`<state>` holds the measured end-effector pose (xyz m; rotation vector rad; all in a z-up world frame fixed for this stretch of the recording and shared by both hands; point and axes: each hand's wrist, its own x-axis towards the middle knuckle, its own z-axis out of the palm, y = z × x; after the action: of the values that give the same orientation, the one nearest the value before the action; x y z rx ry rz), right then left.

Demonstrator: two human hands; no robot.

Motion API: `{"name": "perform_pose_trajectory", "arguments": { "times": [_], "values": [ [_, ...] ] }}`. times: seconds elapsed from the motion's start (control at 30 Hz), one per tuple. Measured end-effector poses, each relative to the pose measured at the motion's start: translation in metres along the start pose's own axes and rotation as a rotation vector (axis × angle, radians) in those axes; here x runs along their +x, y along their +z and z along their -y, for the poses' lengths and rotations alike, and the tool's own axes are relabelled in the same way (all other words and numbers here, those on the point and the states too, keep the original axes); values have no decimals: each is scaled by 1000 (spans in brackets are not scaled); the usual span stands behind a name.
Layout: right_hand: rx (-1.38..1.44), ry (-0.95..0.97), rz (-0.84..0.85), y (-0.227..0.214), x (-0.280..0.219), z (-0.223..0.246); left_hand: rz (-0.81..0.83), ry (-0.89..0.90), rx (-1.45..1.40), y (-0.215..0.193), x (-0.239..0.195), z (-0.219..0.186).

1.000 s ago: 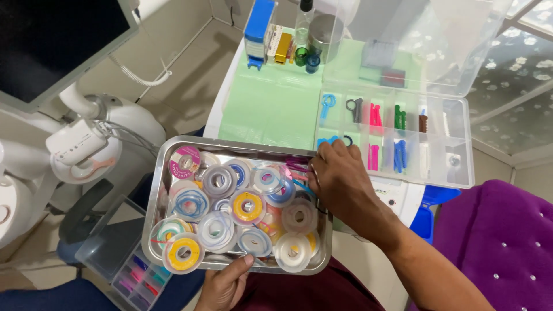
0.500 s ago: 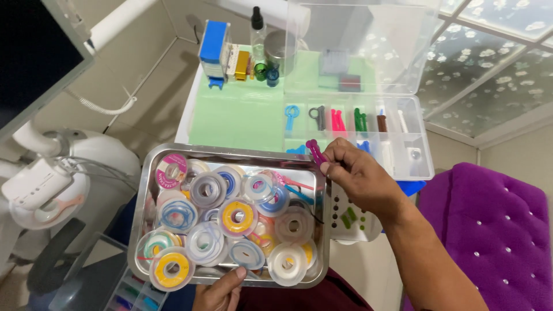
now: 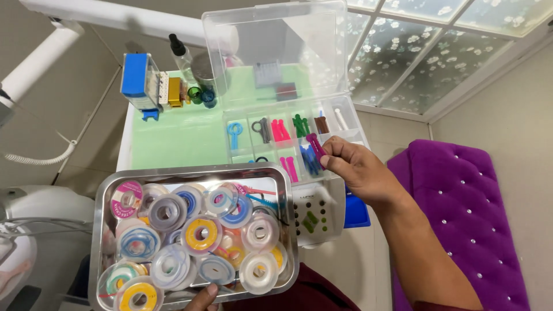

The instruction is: Organizing various dental orthodontic supplies and elastic bands into storage containers.

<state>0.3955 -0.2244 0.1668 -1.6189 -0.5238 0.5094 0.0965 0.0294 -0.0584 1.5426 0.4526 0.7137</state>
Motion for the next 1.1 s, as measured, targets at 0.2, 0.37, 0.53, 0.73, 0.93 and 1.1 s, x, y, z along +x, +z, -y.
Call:
{"name": "perform_pose_trajectory", "arguments": {
  "times": [0.2,0.37,0.53,0.73,0.93,1.1],
  "values": [
    [-158,20,52,29,5,7,208,251,39,-4,-10,-6],
    [-763,-559,53,61,8,28,140,-442,-790,20,6,-60],
    [-882,-540,91,68,17,27,72,-504,-820,20,5,-73],
    [-916,-487,89,75,18,32,83,-497,-847,13,0,-74],
    [-771,-515,48,79,18,35,68,-485,-865,6,-4,-74],
    [-740,-473,-6,83,16,46,25,-471,-850,2,-11,-73]
  ]
}}
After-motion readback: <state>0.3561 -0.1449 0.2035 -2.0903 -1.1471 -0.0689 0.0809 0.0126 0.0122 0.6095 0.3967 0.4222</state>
